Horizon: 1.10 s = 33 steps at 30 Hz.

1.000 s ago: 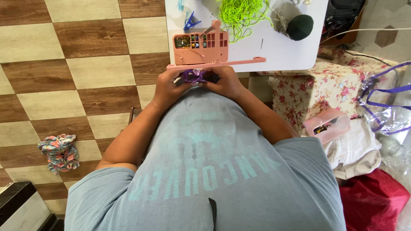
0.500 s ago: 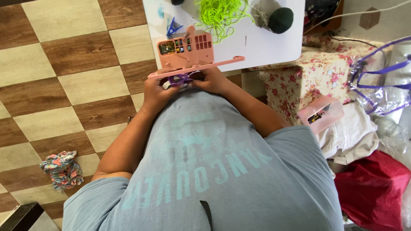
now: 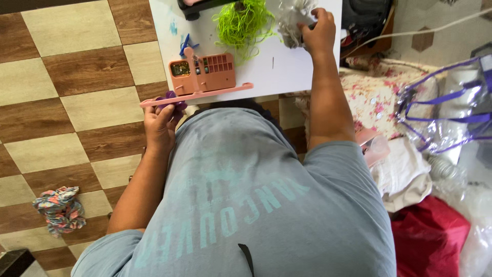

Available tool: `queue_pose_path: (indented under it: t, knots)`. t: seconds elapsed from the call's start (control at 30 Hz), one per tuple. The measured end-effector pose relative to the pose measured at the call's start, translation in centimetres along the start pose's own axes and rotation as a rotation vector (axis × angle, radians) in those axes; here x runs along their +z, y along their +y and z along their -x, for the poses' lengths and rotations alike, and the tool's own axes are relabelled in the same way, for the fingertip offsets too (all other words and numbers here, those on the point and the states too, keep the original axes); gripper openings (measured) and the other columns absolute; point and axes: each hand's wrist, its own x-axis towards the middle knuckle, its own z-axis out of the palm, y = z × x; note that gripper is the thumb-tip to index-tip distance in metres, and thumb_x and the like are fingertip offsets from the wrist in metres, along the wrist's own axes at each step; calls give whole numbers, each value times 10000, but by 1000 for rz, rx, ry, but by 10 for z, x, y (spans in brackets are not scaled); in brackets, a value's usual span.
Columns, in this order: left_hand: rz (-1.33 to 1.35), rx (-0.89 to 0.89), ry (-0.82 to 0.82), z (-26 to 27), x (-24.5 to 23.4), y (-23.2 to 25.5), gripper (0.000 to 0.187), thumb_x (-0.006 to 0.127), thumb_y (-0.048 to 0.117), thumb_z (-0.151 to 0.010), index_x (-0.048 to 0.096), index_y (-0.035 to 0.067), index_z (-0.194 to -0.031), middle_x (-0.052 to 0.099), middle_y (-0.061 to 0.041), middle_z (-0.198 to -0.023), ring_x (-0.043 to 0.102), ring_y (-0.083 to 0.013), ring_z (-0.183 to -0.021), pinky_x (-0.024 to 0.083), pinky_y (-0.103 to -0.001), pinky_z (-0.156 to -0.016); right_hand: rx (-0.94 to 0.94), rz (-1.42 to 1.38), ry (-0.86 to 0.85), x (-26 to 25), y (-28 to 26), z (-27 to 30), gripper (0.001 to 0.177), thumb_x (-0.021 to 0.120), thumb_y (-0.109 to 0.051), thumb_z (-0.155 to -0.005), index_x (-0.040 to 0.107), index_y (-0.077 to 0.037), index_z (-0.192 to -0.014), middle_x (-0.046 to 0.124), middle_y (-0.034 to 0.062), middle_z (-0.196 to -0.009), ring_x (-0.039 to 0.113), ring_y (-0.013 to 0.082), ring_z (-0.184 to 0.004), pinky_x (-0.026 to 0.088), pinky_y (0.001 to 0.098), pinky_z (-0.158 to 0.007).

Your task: The person wipes metal and plastic stand parts with a cloth, fits the plastic frame pieces together, and attaches the stand to an organizer tray by hand.

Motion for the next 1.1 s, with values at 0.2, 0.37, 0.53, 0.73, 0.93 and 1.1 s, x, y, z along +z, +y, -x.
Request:
queue_pose_path:
  t: [0.2, 0.37, 0.53, 0.73, 0.93, 1.1]
  knots:
    - [190, -14, 95, 15, 8, -32, 410, 707, 134, -1010, 505, 126, -1367, 647, -74, -1172, 659, -208, -1023, 533, -386, -862, -165, 186, 59, 28, 35, -64, 442, 857, -234, -798, 674, -58, -1159, 657, 197, -1049, 624, 388, -982, 513, 470, -817]
    - [240, -25, 223, 30, 54, -37, 431, 693, 172, -904, 490, 213, -1281, 657, -46, -1135, 689, -217, -995, 605, -484, -860, 122, 168, -144, 31, 26, -59, 214, 720, -150, -881, 769, -178, -1087, 696, 114, -1097, 667, 306, -1059, 520, 451, -917]
    - [250, -19, 307, 40, 66, -51, 412, 683, 210, -950, 499, 186, -1317, 657, -96, -1184, 683, -259, -987, 592, -434, -853, -180, 242, -68, 20, 26, -46, 181, 743, -123, -951, 687, -42, -1103, 625, 149, -1203, 613, 314, -1109, 549, 392, -916]
    - [239, -35, 393, 41, 68, -65, 393, 682, 244, -955, 499, 173, -1295, 658, -87, -1148, 685, -244, -961, 567, -432, -856, -131, 198, -168, 17, 28, -59, 519, 757, -65, -731, 663, -95, -1241, 612, 191, -1131, 568, 401, -996, 513, 456, -819]
    - [211, -25, 384, 37, 80, -64, 313, 681, 233, -951, 533, 163, -1218, 675, -77, -1068, 699, -216, -929, 564, -411, -847, -238, 226, -161, 23, 37, -58, 260, 691, -119, -994, 615, -120, -1243, 640, 120, -1199, 628, 261, -1096, 557, 384, -970]
    - [198, -21, 339, 26, 72, -71, 269, 702, 225, -989, 550, 158, -1201, 650, -40, -1006, 660, -165, -873, 571, -386, -795, -357, 454, -254, 3, -19, -4, 473, 746, -190, -731, 668, -156, -1197, 659, 152, -1095, 608, 363, -1050, 460, 647, -823]
